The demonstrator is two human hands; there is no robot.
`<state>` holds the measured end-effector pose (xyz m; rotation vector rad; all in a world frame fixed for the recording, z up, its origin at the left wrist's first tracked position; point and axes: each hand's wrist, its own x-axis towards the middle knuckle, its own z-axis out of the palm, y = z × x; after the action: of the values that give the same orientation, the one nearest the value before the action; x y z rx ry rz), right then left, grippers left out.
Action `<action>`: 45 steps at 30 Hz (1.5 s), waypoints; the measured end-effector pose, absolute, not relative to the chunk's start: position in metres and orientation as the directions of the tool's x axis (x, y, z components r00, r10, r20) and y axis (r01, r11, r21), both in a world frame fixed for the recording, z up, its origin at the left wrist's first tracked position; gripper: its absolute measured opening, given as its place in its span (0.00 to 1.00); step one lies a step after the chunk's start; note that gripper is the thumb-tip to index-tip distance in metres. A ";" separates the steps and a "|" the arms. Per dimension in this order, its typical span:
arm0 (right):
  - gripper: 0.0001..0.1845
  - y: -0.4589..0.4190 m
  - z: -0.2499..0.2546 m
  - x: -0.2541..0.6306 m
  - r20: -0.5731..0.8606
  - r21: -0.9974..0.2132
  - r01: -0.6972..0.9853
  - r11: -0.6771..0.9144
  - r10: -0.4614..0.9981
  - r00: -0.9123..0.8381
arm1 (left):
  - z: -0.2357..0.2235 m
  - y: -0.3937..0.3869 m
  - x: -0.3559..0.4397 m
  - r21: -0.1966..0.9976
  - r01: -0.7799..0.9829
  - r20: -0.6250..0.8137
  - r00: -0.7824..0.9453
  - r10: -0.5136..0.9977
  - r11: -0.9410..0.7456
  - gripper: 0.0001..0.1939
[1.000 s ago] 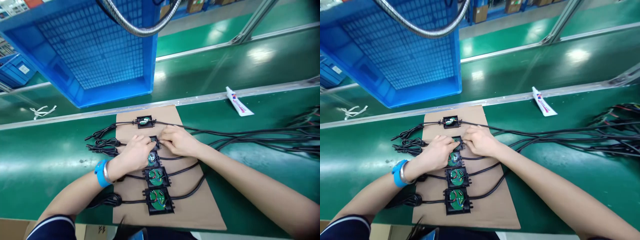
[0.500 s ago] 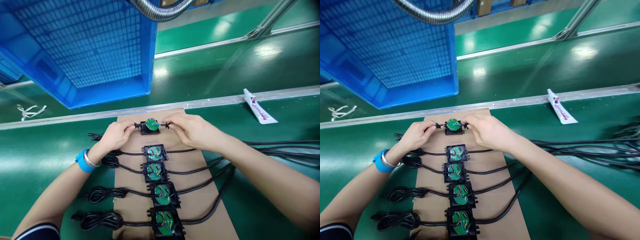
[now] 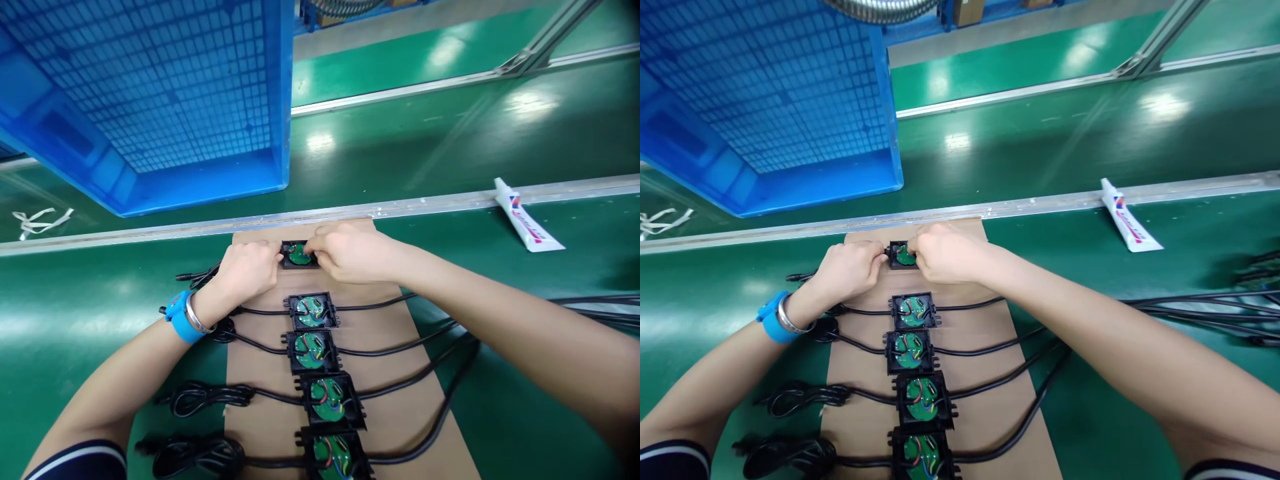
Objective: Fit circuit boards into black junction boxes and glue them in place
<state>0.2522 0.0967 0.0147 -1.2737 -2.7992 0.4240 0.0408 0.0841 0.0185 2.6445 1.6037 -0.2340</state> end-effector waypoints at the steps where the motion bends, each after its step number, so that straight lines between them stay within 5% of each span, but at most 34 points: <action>1: 0.21 0.097 0.014 0.251 -0.104 -0.251 0.736 0.628 0.739 -0.666 | 0.018 0.084 0.042 -0.046 0.888 -0.154 0.447 0.881 -0.458 0.17; 8: 0.26 0.095 0.008 0.241 -0.263 -0.212 0.776 0.594 0.730 -0.631 | 0.014 0.084 0.038 0.019 0.904 -0.145 0.424 0.894 -0.426 0.16; 13: 0.25 0.093 0.006 0.239 -0.240 -0.186 0.805 0.564 0.768 -0.594 | 0.007 0.097 0.029 0.224 0.874 -0.043 0.451 0.892 -0.431 0.10; 19: 0.24 0.085 -0.001 0.242 -0.239 -0.251 0.810 0.529 0.777 -0.582 | 0.004 0.106 0.023 0.487 0.820 -0.129 0.408 0.904 -0.301 0.04; 22: 0.23 0.076 -0.001 0.242 -0.275 -0.266 0.816 0.514 0.770 -0.575 | 0.001 0.100 0.025 0.535 0.782 -0.069 0.418 0.906 -0.320 0.04; 33: 0.25 0.069 -0.004 0.241 -0.205 -0.242 0.799 0.551 0.776 -0.597 | -0.007 0.082 0.031 -0.153 0.769 0.066 0.634 0.770 -0.620 0.12; 45: 0.24 0.075 0.003 0.237 -0.237 -0.283 0.817 0.502 0.789 -0.567 | -0.002 0.080 0.033 -0.179 0.684 -0.118 0.699 0.706 -0.707 0.15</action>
<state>0.2372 0.0746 0.0025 -1.4943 -2.7884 0.5919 0.0335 0.0800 -0.0024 3.0059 1.2348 -0.2912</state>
